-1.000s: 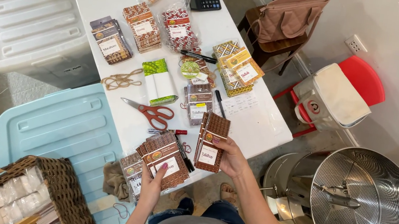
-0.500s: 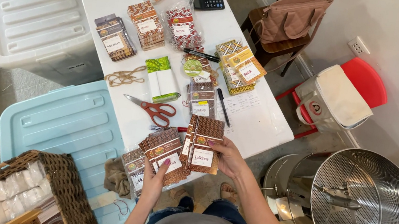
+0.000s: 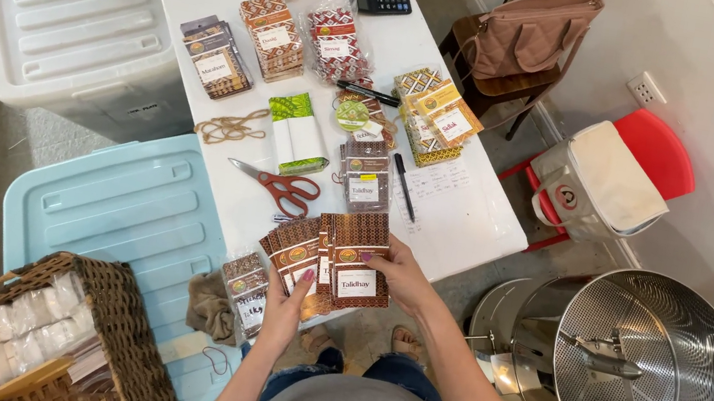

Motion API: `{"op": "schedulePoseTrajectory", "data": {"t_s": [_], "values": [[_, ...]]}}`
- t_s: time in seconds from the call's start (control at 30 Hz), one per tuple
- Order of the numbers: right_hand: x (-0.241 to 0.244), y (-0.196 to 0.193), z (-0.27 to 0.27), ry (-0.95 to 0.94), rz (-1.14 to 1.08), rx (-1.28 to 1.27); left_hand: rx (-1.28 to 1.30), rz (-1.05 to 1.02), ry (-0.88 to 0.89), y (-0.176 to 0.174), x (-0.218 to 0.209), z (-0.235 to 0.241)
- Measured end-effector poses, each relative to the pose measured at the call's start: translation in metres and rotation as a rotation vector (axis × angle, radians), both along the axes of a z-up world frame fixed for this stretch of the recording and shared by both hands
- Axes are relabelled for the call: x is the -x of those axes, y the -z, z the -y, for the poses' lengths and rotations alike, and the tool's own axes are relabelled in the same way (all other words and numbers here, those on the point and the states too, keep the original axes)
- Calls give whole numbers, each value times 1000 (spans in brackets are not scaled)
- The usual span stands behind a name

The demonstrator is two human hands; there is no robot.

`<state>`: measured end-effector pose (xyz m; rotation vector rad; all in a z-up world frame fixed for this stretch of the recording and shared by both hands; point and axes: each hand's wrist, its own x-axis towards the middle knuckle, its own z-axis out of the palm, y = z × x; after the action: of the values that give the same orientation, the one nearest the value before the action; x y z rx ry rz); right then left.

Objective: Sorting and organizing small coffee bags on a table and recording inventory on a paper list

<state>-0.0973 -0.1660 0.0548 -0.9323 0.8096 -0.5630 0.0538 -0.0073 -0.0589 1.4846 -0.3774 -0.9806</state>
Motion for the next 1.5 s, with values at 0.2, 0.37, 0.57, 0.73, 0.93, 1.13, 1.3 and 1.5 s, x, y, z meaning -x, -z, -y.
{"op": "schedulePoseTrajectory", "data": {"t_s": [0.2,0.37,0.57,0.73,0.93,1.13,1.3,1.5], "values": [[-4,-18,-12,-18,-57,76,-68,15,57,-33,4,5],[-2,-5,-13,-59,-100,125,-53,36,61,-43,10,4],[0,-12,-17,-83,-109,155,-35,49,68,-68,18,6],[5,-1,-13,-103,-101,195,-44,34,76,-93,24,9],[10,-2,-9,-127,-91,227,-41,48,55,-82,30,11],[14,17,-1,-152,-82,257,-31,65,53,-82,35,12],[13,8,3,-167,-70,243,-36,56,49,-79,38,15],[13,10,4,-172,-57,246,0,60,5,-145,55,23]]}}
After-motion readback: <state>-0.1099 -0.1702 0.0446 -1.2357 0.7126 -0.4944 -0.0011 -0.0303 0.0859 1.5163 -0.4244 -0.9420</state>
